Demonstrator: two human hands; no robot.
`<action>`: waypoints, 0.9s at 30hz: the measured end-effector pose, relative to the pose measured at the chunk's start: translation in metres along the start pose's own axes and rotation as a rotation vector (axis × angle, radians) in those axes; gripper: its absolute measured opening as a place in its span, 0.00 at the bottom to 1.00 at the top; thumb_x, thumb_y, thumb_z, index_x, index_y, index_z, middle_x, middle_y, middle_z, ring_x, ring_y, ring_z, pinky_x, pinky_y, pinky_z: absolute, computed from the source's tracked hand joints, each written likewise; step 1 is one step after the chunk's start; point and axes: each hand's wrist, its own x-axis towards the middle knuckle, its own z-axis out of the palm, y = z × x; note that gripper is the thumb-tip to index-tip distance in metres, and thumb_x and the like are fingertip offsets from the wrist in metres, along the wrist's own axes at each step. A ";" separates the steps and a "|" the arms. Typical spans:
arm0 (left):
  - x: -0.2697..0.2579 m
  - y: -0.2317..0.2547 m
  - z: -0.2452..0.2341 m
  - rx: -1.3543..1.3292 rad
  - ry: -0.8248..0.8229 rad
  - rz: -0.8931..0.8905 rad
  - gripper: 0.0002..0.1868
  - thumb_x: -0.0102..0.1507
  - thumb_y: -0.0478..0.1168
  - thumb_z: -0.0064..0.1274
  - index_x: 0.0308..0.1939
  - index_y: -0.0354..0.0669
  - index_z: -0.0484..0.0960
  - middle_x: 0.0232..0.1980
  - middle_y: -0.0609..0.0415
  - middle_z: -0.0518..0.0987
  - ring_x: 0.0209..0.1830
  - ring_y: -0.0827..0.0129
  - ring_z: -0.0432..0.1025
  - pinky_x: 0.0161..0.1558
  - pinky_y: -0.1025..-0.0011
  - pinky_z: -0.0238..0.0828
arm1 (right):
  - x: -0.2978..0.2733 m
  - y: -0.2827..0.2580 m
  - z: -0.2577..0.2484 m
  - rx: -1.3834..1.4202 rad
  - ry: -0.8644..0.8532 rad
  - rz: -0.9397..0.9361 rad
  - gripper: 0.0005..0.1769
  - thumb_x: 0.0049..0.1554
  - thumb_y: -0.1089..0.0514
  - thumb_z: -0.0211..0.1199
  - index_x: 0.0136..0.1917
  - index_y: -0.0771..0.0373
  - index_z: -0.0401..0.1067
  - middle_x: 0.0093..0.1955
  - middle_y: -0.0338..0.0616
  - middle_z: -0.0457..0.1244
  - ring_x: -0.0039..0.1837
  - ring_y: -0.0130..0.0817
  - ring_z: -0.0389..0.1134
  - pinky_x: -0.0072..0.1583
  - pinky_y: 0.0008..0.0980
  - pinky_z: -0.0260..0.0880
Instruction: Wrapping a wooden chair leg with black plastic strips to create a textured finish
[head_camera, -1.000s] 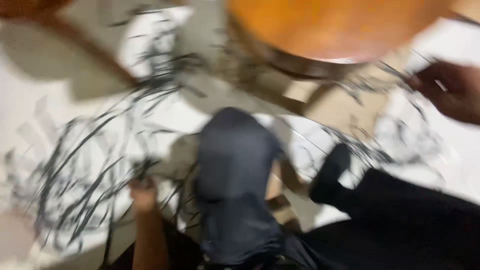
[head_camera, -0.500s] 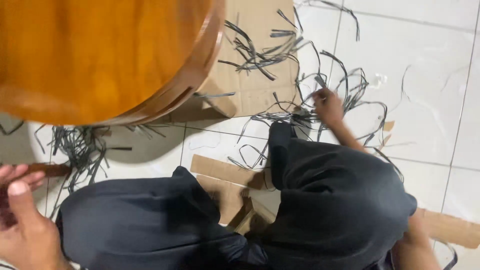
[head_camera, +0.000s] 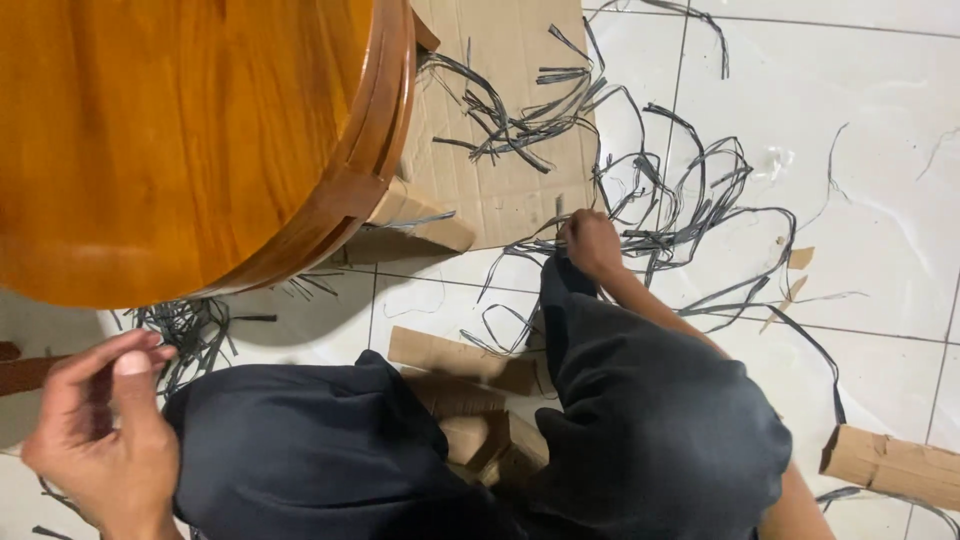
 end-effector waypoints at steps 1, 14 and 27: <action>0.001 0.003 0.001 0.039 -0.014 0.042 0.06 0.80 0.14 0.45 0.60 0.12 0.72 0.58 0.27 0.77 0.52 0.50 0.75 0.61 0.62 0.73 | 0.006 0.000 -0.013 0.149 -0.080 0.092 0.05 0.57 0.62 0.59 0.41 0.66 0.72 0.39 0.49 0.65 0.42 0.44 0.64 0.47 0.40 0.67; 0.024 0.059 0.036 0.027 -0.290 0.441 0.15 0.60 0.23 0.58 0.49 0.34 0.84 0.49 0.43 0.84 0.39 0.64 0.78 0.39 0.72 0.77 | 0.032 -0.159 -0.311 0.182 -0.602 -0.249 0.15 0.67 0.49 0.50 0.47 0.60 0.68 0.36 0.41 0.63 0.36 0.31 0.63 0.39 0.32 0.69; 0.048 0.047 0.139 0.143 -0.999 0.190 0.19 0.63 0.39 0.54 0.57 0.38 0.80 0.51 0.36 0.83 0.55 0.35 0.76 0.55 0.39 0.70 | 0.105 -0.195 -0.222 0.006 -0.328 -0.248 0.14 0.54 0.56 0.68 0.53 0.51 0.72 0.40 0.41 0.71 0.52 0.50 0.73 0.55 0.51 0.71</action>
